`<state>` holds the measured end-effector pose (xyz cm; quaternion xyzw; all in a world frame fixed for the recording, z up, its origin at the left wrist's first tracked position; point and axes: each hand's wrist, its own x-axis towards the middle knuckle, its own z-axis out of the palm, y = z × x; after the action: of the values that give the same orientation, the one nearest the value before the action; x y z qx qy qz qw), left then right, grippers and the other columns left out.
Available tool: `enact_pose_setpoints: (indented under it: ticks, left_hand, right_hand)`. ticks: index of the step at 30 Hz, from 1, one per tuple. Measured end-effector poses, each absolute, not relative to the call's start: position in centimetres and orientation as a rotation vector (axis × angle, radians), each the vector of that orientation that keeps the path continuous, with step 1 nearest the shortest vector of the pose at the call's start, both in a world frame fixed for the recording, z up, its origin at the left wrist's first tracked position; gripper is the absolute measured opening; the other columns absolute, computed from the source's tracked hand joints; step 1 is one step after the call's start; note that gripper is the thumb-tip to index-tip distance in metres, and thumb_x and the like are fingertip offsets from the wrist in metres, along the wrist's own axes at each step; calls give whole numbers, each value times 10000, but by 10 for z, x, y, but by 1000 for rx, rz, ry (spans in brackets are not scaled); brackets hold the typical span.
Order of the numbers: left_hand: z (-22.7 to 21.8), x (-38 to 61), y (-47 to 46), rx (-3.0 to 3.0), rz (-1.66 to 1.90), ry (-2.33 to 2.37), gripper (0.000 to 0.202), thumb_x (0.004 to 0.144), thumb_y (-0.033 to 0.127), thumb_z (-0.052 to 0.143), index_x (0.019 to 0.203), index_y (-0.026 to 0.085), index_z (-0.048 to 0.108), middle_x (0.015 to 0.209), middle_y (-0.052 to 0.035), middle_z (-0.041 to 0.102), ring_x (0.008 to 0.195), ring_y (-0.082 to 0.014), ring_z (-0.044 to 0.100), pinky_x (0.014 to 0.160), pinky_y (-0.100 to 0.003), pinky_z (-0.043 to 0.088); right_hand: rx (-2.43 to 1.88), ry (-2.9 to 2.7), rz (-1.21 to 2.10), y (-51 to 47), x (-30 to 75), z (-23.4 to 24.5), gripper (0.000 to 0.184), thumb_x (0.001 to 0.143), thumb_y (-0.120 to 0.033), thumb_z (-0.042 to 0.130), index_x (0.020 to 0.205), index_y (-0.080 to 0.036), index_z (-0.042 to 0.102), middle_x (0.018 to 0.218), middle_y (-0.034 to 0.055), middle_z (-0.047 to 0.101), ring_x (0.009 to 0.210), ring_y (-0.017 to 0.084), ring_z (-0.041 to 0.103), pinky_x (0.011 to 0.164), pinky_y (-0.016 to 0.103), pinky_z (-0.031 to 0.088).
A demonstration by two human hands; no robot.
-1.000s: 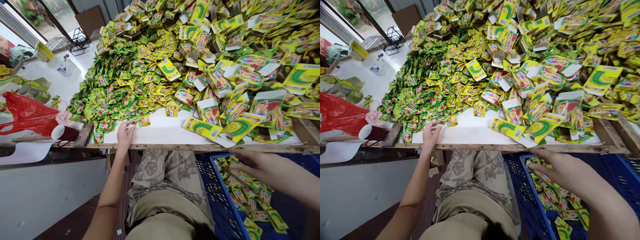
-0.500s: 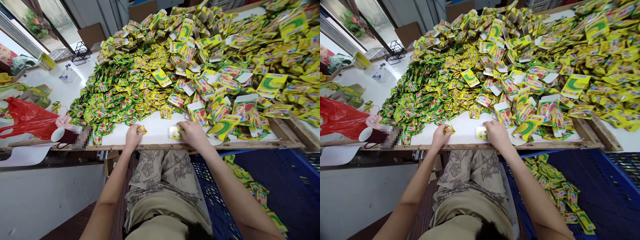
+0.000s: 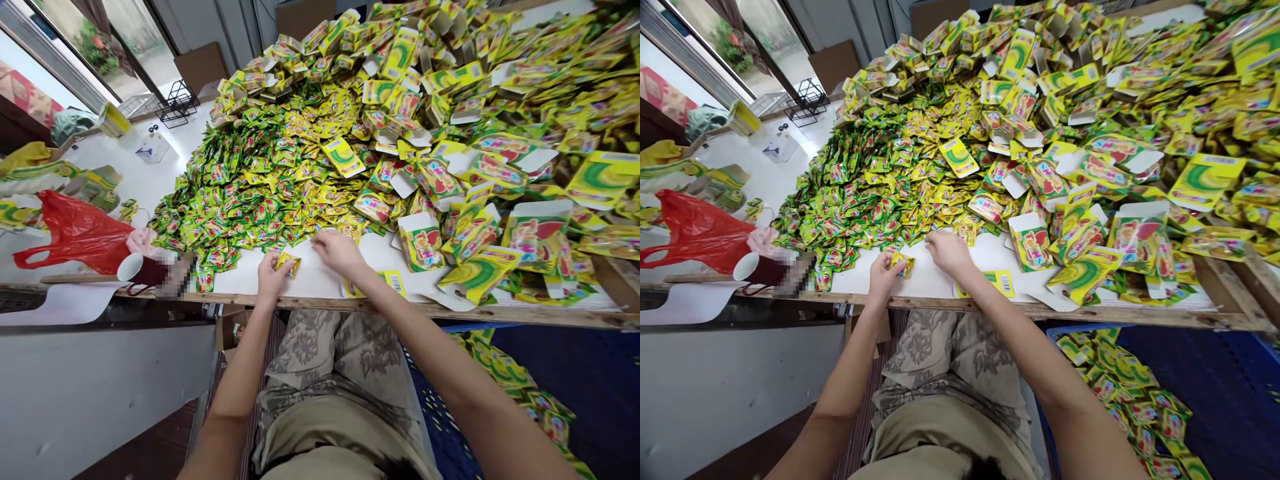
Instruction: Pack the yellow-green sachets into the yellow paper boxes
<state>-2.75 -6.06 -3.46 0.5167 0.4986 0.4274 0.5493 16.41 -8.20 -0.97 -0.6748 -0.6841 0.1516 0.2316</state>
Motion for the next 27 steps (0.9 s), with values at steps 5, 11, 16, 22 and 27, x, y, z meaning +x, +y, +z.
enact_pose_setpoints:
  ticks: [5,11,16,22,27]
  left_hand:
    - [-28,-29,-60,894,1199,1212,441,583,412,771,810,176,475,732,37,603,626,-87,571,594,-228,496]
    - [-24,-32,-62,816,1115,1197,515,533,405,800,853,177,468,766,28,632,638,-104,612,601,-269,546]
    - [-23,-23,-69,970,1110,1175,481,580,411,782,889,178,495,805,5,657,655,-108,621,608,-253,545]
    - [-25,-6,-93,1119,1031,1006,352,737,453,655,938,181,559,896,-37,681,800,-156,655,708,-271,538]
    - [-19,-6,-110,1079,1022,954,395,833,528,516,1001,176,578,992,-66,668,854,-171,650,702,-271,533]
  right_hand:
    - [-1797,-2128,255,-52,115,-13,292,908,-170,389,1084,-194,620,1094,124,574,992,250,493,780,337,404]
    - [-1577,-1891,347,-42,127,-13,198,868,-174,462,810,-188,651,964,108,592,967,246,493,828,373,407]
    - [-1323,-1250,751,-78,156,-7,139,826,-332,530,834,-197,562,772,29,592,721,166,550,671,314,463]
    - [-1304,-1110,1028,-113,142,-17,212,744,-389,629,797,-203,542,651,-25,549,553,118,501,499,244,425]
    - [-1375,-1174,837,-124,137,-12,146,772,-337,608,778,-201,554,684,-3,589,584,131,529,547,258,442]
